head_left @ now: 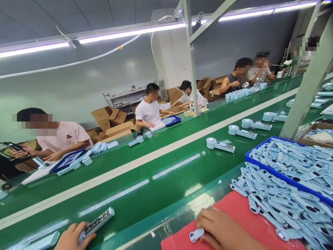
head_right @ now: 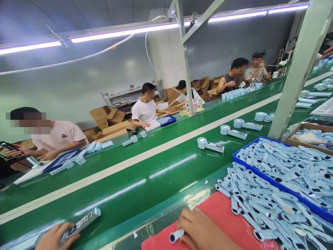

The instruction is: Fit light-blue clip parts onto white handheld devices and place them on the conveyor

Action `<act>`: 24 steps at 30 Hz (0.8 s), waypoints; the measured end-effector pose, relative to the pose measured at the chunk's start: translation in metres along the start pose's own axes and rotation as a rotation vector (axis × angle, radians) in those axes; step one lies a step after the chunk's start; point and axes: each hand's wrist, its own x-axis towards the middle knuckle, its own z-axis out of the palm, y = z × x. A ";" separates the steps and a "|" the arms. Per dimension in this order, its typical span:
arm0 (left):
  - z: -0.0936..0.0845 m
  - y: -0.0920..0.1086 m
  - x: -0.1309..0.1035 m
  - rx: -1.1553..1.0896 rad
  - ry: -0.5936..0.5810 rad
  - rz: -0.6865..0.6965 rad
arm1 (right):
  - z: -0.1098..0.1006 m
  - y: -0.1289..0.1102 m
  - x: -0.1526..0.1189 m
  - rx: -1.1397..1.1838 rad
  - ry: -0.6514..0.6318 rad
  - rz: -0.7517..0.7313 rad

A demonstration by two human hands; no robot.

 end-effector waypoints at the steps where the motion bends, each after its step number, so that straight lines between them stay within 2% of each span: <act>1: -0.010 0.015 -0.004 -0.033 -0.033 -0.038 | -0.003 0.000 -0.002 0.042 0.021 -0.001; 2: -0.023 0.035 -0.010 -0.061 -0.058 -0.027 | -0.007 0.000 -0.005 0.087 0.043 -0.006; 4: -0.048 0.086 -0.026 -0.083 -0.034 0.025 | -0.016 0.002 -0.011 0.182 0.097 -0.002; 5: -0.061 0.116 -0.036 -0.080 -0.020 0.084 | -0.022 0.002 -0.014 0.220 0.138 0.016; 8: -0.089 0.211 -0.067 -0.106 0.024 0.372 | -0.041 -0.003 -0.020 0.259 0.273 0.098; 11: -0.101 0.288 -0.094 -0.167 0.014 0.616 | -0.055 -0.015 -0.028 0.224 0.318 0.095; 13: -0.099 0.324 -0.106 -0.211 -0.010 0.724 | -0.057 -0.021 -0.034 0.161 0.288 0.070; 15: -0.092 0.346 -0.112 -0.244 -0.039 0.780 | -0.054 -0.024 -0.040 0.081 0.259 0.049; 17: -0.084 0.358 -0.113 -0.261 -0.059 0.799 | -0.048 -0.022 -0.046 -0.026 0.258 0.046; 20: -0.075 0.362 -0.110 -0.337 -0.072 0.804 | -0.040 -0.018 -0.050 -0.138 0.224 0.037; 24: -0.073 0.355 -0.111 -0.634 -0.003 0.856 | -0.034 -0.019 -0.049 -0.100 0.123 0.018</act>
